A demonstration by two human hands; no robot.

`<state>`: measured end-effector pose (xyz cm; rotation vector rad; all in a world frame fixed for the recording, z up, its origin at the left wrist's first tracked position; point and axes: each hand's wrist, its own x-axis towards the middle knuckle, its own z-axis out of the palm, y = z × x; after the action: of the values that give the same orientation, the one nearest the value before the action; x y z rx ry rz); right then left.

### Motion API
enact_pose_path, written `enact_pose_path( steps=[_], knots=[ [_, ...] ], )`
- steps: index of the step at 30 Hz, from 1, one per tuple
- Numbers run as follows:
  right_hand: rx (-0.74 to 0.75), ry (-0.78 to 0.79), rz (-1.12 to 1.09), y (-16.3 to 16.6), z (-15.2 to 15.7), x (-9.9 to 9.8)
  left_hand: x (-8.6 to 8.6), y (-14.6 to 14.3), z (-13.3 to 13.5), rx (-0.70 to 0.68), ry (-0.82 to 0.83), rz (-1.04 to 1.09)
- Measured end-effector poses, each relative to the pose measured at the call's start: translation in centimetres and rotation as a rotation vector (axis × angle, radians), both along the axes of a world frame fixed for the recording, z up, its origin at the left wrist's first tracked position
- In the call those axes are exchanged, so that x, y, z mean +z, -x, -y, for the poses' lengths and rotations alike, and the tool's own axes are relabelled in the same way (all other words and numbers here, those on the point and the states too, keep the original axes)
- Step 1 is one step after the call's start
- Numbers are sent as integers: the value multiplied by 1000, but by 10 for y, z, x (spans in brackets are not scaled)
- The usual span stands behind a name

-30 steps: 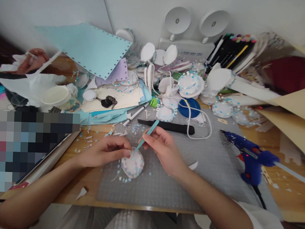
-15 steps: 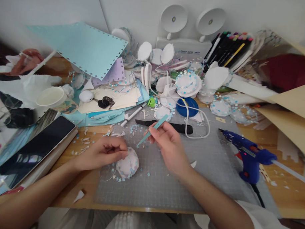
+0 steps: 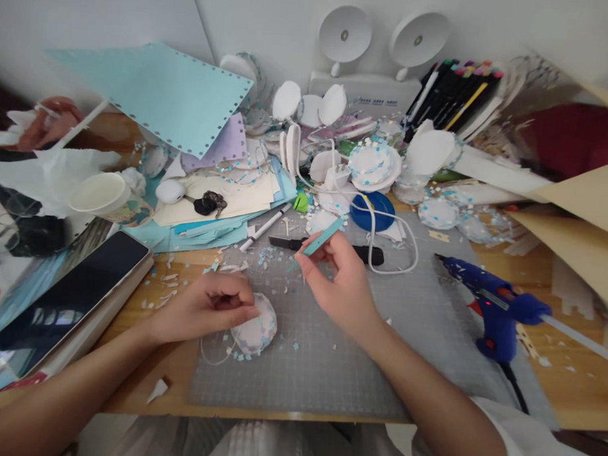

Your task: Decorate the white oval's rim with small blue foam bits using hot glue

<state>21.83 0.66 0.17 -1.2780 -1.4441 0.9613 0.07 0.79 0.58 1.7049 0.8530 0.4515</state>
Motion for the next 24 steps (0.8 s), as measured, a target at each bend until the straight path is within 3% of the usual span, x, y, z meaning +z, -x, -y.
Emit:
enact_pose_path(
  steps=[5, 10, 17, 21, 24],
  knots=[
    [135, -123, 319, -13, -6, 7, 4, -1, -1, -5, -81, 44],
    [218, -164, 449, -16, -5, 7, 4, 1, -2, 37, -125, 113],
    [248, -170, 470, -12, -5, 2, 5, 2, 0, -145, -180, 162],
    [177, -166, 386, -14, -6, 4, 3, 2, 1, -86, -298, 125],
    [152, -160, 295, -15, -6, 5, 1, 2, 1, -158, -345, 106]
  ],
)
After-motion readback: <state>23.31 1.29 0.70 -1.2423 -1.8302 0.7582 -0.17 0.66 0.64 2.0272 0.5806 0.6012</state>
